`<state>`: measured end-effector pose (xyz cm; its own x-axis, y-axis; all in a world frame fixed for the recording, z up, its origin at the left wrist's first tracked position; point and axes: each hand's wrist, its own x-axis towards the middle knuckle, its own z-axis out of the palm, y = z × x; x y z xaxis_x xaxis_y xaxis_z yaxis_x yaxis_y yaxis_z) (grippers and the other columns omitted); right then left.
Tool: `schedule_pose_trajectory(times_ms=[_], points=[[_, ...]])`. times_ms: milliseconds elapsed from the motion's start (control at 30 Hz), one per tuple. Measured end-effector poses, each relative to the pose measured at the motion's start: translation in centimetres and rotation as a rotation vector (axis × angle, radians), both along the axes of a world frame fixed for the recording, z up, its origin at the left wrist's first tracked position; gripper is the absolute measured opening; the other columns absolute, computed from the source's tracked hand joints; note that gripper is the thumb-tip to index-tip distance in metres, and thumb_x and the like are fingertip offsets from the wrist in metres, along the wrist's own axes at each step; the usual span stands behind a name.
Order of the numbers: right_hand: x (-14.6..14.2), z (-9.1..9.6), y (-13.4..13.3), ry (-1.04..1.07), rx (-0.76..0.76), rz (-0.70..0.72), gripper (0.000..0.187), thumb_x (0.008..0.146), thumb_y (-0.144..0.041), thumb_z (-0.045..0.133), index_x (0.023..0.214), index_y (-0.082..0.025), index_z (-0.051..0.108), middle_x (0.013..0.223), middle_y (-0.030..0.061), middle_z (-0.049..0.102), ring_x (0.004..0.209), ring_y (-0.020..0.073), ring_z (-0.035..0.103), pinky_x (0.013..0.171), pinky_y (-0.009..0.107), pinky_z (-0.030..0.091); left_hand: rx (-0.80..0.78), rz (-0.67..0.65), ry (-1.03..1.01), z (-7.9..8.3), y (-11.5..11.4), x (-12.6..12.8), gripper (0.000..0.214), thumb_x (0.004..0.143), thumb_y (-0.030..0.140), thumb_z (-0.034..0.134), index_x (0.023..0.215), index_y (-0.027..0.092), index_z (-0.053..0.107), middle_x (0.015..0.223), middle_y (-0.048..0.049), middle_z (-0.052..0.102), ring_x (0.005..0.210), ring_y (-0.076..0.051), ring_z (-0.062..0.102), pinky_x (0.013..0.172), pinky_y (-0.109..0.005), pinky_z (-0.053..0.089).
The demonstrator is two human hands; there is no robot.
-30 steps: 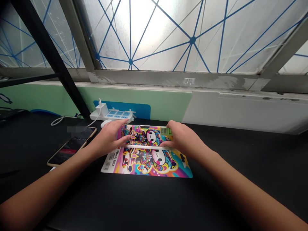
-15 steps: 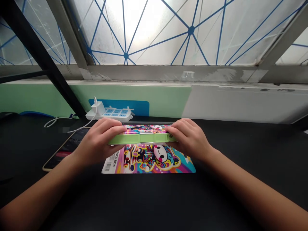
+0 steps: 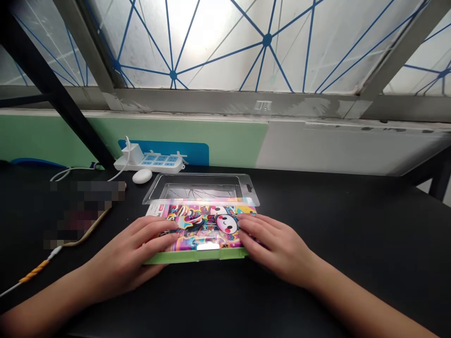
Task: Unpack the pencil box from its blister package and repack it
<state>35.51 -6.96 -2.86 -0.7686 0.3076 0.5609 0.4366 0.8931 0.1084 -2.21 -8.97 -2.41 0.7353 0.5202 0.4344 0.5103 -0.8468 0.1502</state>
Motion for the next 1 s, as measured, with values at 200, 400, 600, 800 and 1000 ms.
schedule_pose_trajectory(times_ms=[200, 400, 600, 800, 1000], points=[[-0.9, 0.8, 0.4, 0.033, -0.237, -0.064, 0.053, 0.089, -0.033, 0.072, 0.138, -0.026, 0.055, 0.137, 0.0152, 0.069, 0.123, 0.0307, 0.069, 0.102, 0.047, 0.059, -0.362, 0.307, -0.131, -0.6, -1.4, -3.4, 0.061, 0.096, 0.036, 0.066, 0.152, 0.035, 0.041, 0.157, -0.0105, 0.049, 0.139, -0.033, 0.054, 0.113, -0.049, 0.049], [-0.9, 1.0, 0.7, 0.026, -0.363, -0.148, 0.061, 0.089, -0.039, 0.074, 0.144, -0.026, 0.051, 0.144, 0.0162, 0.063, 0.128, 0.0315, 0.064, 0.101, 0.047, 0.058, -0.394, 0.339, -0.101, -0.8, -0.4, -3.0, 0.079, 0.089, 0.041, 0.076, 0.156, 0.034, 0.036, 0.151, -0.0096, 0.056, 0.136, -0.033, 0.056, 0.112, -0.049, 0.049], [-1.0, 1.4, 0.8, -0.013, -0.402, -0.192, 0.052, 0.090, -0.042, 0.073, 0.138, -0.027, 0.058, 0.143, 0.0153, 0.064, 0.126, 0.0329, 0.064, 0.101, 0.051, 0.057, -0.422, 0.376, -0.110, -1.1, 0.1, -3.0, 0.082, 0.088, 0.040, 0.076, 0.158, 0.035, 0.034, 0.153, -0.0108, 0.053, 0.137, -0.034, 0.055, 0.107, -0.046, 0.054], [0.1, 2.6, 0.8, -0.025, -0.625, -0.239, 0.054, 0.089, -0.049, 0.074, 0.138, -0.029, 0.061, 0.147, 0.0128, 0.061, 0.129, 0.0312, 0.063, 0.104, 0.047, 0.056, -0.436, 0.392, -0.138, -1.2, 0.1, -3.1, 0.084, 0.086, 0.041, 0.078, 0.158, 0.037, 0.033, 0.154, -0.0084, 0.054, 0.139, -0.033, 0.054, 0.111, -0.047, 0.050], [0.8, 3.5, 1.0, 0.174, -0.806, -0.330, 0.036, 0.096, -0.054, 0.062, 0.118, -0.028, 0.072, 0.114, 0.0070, 0.078, 0.098, 0.0276, 0.074, 0.082, 0.040, 0.061, -0.434, 0.365, -0.117, -1.2, 0.0, -3.0, 0.093, 0.084, 0.039, 0.079, 0.161, 0.038, 0.027, 0.155, -0.0093, 0.053, 0.141, -0.034, 0.053, 0.111, -0.048, 0.050]])
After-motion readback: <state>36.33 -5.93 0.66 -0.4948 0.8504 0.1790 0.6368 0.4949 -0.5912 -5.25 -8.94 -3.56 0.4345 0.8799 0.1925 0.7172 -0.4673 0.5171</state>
